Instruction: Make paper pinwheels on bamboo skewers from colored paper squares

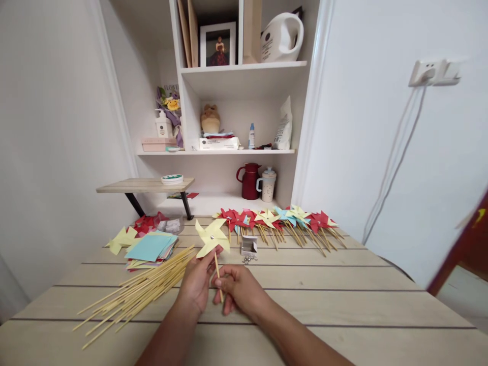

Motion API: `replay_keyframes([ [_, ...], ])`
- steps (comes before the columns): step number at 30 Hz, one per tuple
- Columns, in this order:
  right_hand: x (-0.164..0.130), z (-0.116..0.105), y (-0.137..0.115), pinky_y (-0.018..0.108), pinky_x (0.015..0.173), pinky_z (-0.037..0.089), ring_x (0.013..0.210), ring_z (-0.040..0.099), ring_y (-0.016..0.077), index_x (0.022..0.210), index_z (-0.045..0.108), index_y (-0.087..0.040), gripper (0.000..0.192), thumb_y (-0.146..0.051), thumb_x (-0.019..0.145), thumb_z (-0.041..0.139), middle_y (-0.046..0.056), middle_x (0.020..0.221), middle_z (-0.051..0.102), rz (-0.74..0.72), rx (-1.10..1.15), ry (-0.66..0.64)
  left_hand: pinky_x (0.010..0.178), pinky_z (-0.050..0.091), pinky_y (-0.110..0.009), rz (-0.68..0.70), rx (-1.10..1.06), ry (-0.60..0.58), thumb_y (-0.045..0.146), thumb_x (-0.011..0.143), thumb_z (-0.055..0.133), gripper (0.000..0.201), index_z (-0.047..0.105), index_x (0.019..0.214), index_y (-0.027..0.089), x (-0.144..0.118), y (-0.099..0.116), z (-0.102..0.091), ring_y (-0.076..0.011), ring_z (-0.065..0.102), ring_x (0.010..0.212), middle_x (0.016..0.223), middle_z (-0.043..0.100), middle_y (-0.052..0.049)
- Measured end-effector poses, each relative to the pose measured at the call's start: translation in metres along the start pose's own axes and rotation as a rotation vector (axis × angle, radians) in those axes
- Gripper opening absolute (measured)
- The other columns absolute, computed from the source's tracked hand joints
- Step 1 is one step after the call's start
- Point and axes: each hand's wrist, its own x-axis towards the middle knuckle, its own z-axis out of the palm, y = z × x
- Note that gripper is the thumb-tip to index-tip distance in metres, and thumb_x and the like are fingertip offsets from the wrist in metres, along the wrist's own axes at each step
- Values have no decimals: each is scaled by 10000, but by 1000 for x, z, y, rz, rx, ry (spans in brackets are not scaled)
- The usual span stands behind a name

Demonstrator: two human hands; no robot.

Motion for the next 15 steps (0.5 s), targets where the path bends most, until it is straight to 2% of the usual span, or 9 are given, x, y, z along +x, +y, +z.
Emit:
replay_keyframes([
  [5, 1, 0, -4, 184, 351, 296, 346, 535, 74, 794, 580, -157, 394, -529, 729, 695, -10, 581, 676, -65, 47, 58, 673, 511, -263, 146, 97, -62, 380, 633, 842, 423, 726, 969, 150, 2, -1, -2, -200, 670, 859, 942, 722, -94],
  [10, 2, -4, -8, 188, 361, 304, 354, 553, 84, 799, 584, -160, 411, -543, 712, 702, -7, 590, 682, -94, 61, 105, 704, 518, -272, 209, 178, 59, 322, 649, 844, 651, 589, 1231, 182, 8, -2, -4, -201, 664, 901, 1026, 652, -96],
  [12, 3, -4, -8, 190, 367, 318, 354, 551, 86, 828, 598, -157, 426, -547, 700, 711, -9, 586, 680, -98, 73, 110, 709, 513, -269, 246, 223, 78, 329, 679, 822, 659, 553, 1261, 179, 10, 0, -4, -194, 656, 894, 1031, 639, -98],
  [15, 3, -5, -8, 195, 387, 351, 357, 545, 82, 849, 609, -155, 434, -548, 700, 717, -11, 586, 675, -105, 87, 116, 707, 510, -266, 263, 250, 28, 363, 720, 786, 601, 550, 1238, 170, 10, 1, -3, -188, 652, 871, 983, 649, -89],
])
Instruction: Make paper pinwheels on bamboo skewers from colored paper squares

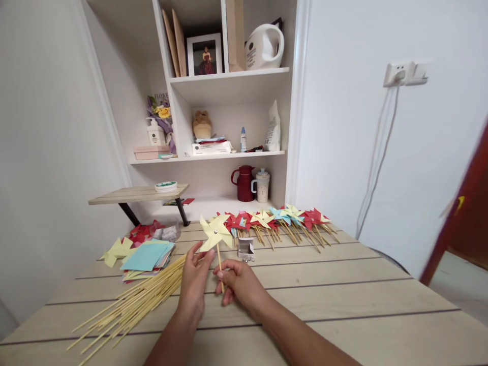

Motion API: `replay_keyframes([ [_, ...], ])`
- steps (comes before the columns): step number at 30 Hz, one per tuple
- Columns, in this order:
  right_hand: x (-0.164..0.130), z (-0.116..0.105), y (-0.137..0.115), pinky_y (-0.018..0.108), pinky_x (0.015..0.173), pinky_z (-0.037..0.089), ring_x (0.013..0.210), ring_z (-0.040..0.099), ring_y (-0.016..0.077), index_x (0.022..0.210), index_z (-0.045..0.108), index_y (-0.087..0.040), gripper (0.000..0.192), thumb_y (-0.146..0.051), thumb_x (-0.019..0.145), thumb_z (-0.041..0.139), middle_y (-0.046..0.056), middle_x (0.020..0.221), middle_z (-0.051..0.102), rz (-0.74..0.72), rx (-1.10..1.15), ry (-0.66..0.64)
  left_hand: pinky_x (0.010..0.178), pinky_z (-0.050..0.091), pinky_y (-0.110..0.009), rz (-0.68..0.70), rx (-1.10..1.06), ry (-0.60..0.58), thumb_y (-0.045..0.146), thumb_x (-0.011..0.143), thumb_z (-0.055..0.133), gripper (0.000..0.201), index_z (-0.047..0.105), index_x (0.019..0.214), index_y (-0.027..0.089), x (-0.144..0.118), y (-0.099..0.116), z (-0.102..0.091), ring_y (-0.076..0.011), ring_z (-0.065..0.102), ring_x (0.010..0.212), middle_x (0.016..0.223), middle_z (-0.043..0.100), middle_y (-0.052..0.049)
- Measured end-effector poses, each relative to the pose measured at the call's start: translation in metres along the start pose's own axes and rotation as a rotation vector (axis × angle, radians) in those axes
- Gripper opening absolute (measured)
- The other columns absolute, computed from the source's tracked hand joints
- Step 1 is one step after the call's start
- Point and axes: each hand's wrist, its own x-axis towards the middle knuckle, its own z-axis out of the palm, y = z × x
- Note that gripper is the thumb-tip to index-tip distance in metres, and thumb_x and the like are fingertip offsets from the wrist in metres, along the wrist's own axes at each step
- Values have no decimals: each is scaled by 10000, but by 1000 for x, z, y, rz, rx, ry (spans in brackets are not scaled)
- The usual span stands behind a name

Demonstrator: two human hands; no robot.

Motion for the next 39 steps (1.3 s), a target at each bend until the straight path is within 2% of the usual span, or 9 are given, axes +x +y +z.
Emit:
replay_keyframes([
  [3, 1, -1, 1, 199, 392, 358, 358, 543, 84, 847, 606, -156, 434, -553, 708, 711, -10, 593, 673, -4, -1, 1, 671, 506, -265, 7, -25, -59, 406, 703, 792, 548, 572, 1140, 158, -1, -1, 3, -182, 654, 809, 933, 660, -79],
  [8, 2, -1, 2, 212, 397, 366, 359, 539, 90, 843, 593, -161, 443, -558, 690, 716, -18, 591, 661, -10, 4, 0, 572, 467, -254, 41, -64, -91, 522, 649, 807, 544, 591, 1005, 172, -2, -3, 6, -147, 608, 621, 785, 650, -27],
  [12, 1, 0, 2, 213, 399, 367, 368, 543, 91, 849, 589, -167, 440, -562, 697, 710, -21, 593, 661, -9, -4, 2, 570, 455, -254, 55, -33, -40, 620, 729, 700, 473, 613, 860, 174, -4, 0, 3, -134, 571, 578, 693, 617, -1],
  [18, 1, 0, 2, 209, 397, 366, 374, 552, 88, 847, 597, -169, 468, -587, 676, 718, -24, 590, 663, 2, -15, -2, 556, 425, -235, 53, -59, 4, 594, 759, 684, 433, 595, 697, 176, -1, -2, -1, -113, 516, 567, 636, 556, 21],
  [27, 0, -2, 5, 207, 404, 354, 391, 574, 101, 949, 617, -153, 417, -505, 735, 682, -7, 628, 679, 32, -43, -42, 549, 385, -220, 44, -156, 60, 564, 724, 732, 421, 576, 682, 176, 2, -4, -5, -92, 470, 557, 612, 532, 45],
  [29, 1, -2, 5, 210, 406, 364, 386, 572, 106, 958, 602, -160, 403, -487, 736, 683, -9, 628, 682, 24, -40, -34, 556, 383, -222, 48, -178, 62, 594, 719, 726, 441, 609, 719, 169, 2, -2, -5, -90, 467, 556, 611, 532, 46],
  [34, -1, -4, -5, 212, 391, 382, 369, 565, 110, 842, 545, -185, 397, -519, 708, 712, -20, 596, 676, -53, -29, 79, 581, 410, -244, 0, -257, 69, 717, 753, 608, 610, 688, 967, 151, 1, 0, -5, -103, 500, 559, 655, 574, 21],
  [36, -3, -5, -11, 208, 390, 387, 384, 585, 111, 790, 530, -187, 404, -542, 719, 708, -8, 620, 689, -98, -57, 116, 573, 406, -249, -18, -246, 67, 740, 758, 579, 642, 695, 959, 142, 1, -1, -4, -106, 496, 552, 650, 576, 12],
  [39, -7, -6, -19, 209, 397, 406, 389, 587, 104, 739, 523, -187, 405, -551, 735, 699, -1, 639, 697, -153, -84, 147, 551, 371, -242, -11, -144, 1, 714, 734, 633, 606, 729, 883, 135, -3, -2, 0, -99, 450, 526, 596, 527, 28],
])
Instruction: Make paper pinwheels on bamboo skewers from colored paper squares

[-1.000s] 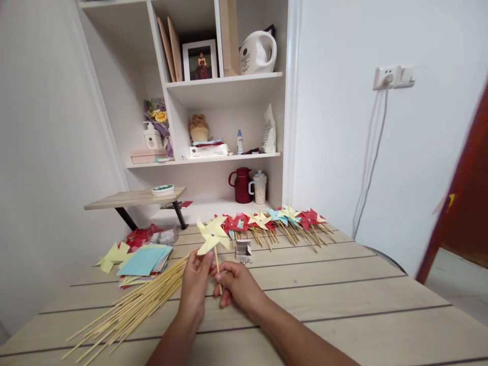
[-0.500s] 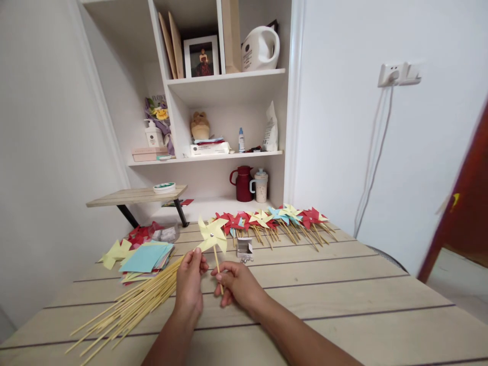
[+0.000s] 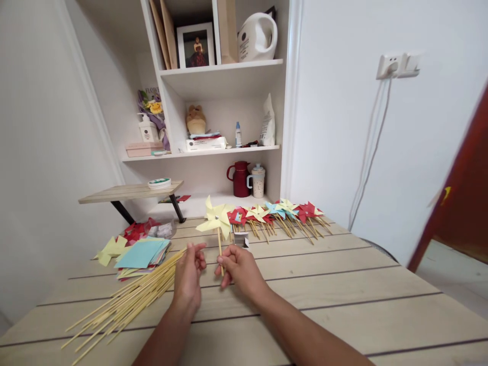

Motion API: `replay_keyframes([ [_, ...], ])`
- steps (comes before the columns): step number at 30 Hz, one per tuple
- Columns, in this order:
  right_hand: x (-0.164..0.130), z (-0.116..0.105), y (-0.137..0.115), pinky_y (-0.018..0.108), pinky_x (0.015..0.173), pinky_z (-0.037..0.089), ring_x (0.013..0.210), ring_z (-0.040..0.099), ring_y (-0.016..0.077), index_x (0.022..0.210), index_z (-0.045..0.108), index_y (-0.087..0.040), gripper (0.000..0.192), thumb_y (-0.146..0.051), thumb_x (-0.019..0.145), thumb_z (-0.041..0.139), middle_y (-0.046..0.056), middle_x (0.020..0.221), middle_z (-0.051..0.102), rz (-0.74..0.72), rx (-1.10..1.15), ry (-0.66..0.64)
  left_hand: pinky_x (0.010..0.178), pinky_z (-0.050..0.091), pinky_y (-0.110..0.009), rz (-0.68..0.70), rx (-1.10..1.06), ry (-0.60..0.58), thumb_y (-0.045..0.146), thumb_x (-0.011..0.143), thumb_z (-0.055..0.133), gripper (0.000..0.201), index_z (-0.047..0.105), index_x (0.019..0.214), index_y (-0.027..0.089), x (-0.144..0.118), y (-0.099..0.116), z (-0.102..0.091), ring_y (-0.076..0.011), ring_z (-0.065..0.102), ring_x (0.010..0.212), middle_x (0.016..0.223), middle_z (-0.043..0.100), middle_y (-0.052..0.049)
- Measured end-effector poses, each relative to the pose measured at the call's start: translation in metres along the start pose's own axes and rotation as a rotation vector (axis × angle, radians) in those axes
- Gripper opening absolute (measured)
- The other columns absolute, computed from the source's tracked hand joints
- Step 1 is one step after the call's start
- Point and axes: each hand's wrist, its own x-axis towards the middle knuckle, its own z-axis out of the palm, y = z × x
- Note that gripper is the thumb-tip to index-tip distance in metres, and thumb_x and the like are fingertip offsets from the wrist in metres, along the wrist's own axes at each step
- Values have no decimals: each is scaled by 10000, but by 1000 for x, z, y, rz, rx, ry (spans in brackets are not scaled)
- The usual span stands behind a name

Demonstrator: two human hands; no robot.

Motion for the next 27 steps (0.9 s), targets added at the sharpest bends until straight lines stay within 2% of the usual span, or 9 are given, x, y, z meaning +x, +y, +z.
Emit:
replay_keyframes([
  [3, -1, 0, -3, 212, 389, 406, 375, 567, 100, 714, 521, -192, 399, -547, 730, 700, -5, 628, 691, -15, -5, 11, 551, 355, -244, 12, 126, -101, 648, 697, 715, 519, 763, 817, 145, -7, 1, 7, -113, 442, 521, 525, 477, 43],
  [7, 0, 0, -1, 206, 376, 390, 361, 542, 91, 724, 523, -195, 375, -535, 744, 680, -20, 607, 672, -5, -16, 22, 643, 426, -271, 16, 155, -220, 520, 682, 775, 382, 773, 761, 146, -13, 5, 12, -179, 574, 646, 616, 645, -30],
  [9, 1, -1, 1, 198, 366, 372, 346, 520, 80, 717, 524, -192, 371, -529, 747, 676, -25, 592, 662, 4, -31, 7, 639, 425, -261, 13, 160, -246, 463, 681, 789, 331, 777, 760, 141, -12, 6, 11, -173, 578, 654, 667, 687, -48],
  [14, 1, -2, 0, 189, 362, 342, 337, 511, 73, 719, 521, -186, 391, -543, 760, 675, -26, 580, 661, 18, -45, -59, 512, 328, -222, -58, 144, -255, 431, 673, 806, 308, 773, 758, 137, -7, 3, 6, -92, 449, 516, 662, 683, -31],
  [21, -2, 0, -1, 206, 411, 407, 429, 630, 115, 854, 598, -155, 519, -672, 817, 560, 28, 701, 710, 77, -17, -86, 509, 325, -226, -17, 105, -166, 426, 649, 815, 305, 768, 739, 139, -5, 5, 6, -95, 434, 517, 639, 658, -20],
  [24, -2, 0, 1, 215, 425, 430, 449, 646, 130, 880, 596, -164, 462, -611, 776, 645, 30, 710, 723, 86, -2, -73, 527, 336, -230, 8, 117, -114, 438, 659, 802, 314, 773, 765, 143, -3, 5, 4, -99, 428, 529, 631, 646, -8],
  [27, 0, 2, 4, 223, 419, 440, 422, 618, 130, 824, 579, -176, 392, -460, 647, 784, -2, 623, 700, 90, 13, 3, 544, 340, -237, 19, 143, -105, 446, 669, 790, 323, 776, 788, 146, -3, 6, 4, -106, 443, 547, 628, 630, -1],
])
